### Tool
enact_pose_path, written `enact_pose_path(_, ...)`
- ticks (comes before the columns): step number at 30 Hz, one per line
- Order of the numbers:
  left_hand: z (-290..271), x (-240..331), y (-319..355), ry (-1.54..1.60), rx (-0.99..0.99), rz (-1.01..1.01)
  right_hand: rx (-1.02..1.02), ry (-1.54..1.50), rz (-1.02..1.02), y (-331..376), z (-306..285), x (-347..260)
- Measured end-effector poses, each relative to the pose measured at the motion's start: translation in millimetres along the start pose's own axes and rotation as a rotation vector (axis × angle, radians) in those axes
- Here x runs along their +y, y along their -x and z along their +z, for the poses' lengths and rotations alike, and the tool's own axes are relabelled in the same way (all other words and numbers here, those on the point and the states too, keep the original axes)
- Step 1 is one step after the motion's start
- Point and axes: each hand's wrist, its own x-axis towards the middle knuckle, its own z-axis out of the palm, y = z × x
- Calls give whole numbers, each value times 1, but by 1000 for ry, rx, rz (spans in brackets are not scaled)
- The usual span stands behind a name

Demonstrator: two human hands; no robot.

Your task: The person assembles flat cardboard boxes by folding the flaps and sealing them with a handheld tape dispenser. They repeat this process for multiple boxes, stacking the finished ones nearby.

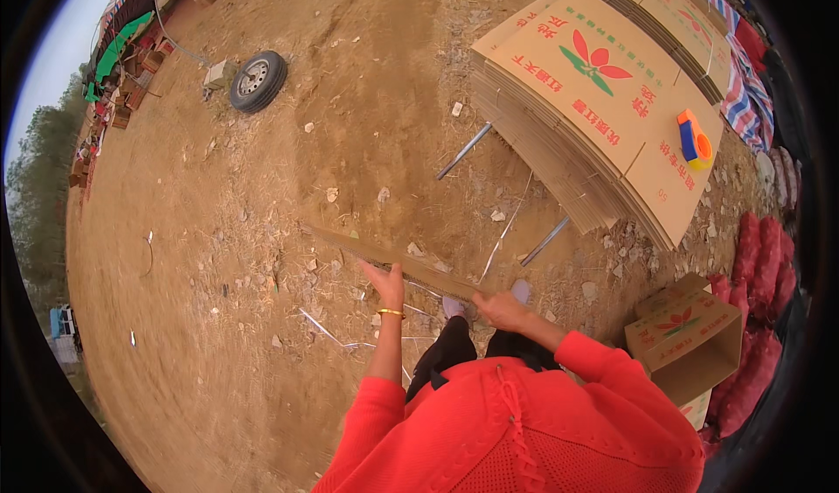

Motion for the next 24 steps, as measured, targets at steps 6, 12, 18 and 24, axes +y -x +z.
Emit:
enact_pose_path(6, 29, -31, -3, -166, -41, -59, -54, -60, 105, -15, 43, 26)
enact_pose_path(12, 53, -78, -19, -221, -71, -41, -129, -28, 236, -38, 87, 47)
enact_pose_path(18, 69, -87, -29, -146, -40, -7, -177, -120, 338, -53, 96, 56)
enact_pose_path(24, 58, -85, -22, 36, -120, -54, -243, -440, 407, -81, 76, 65)
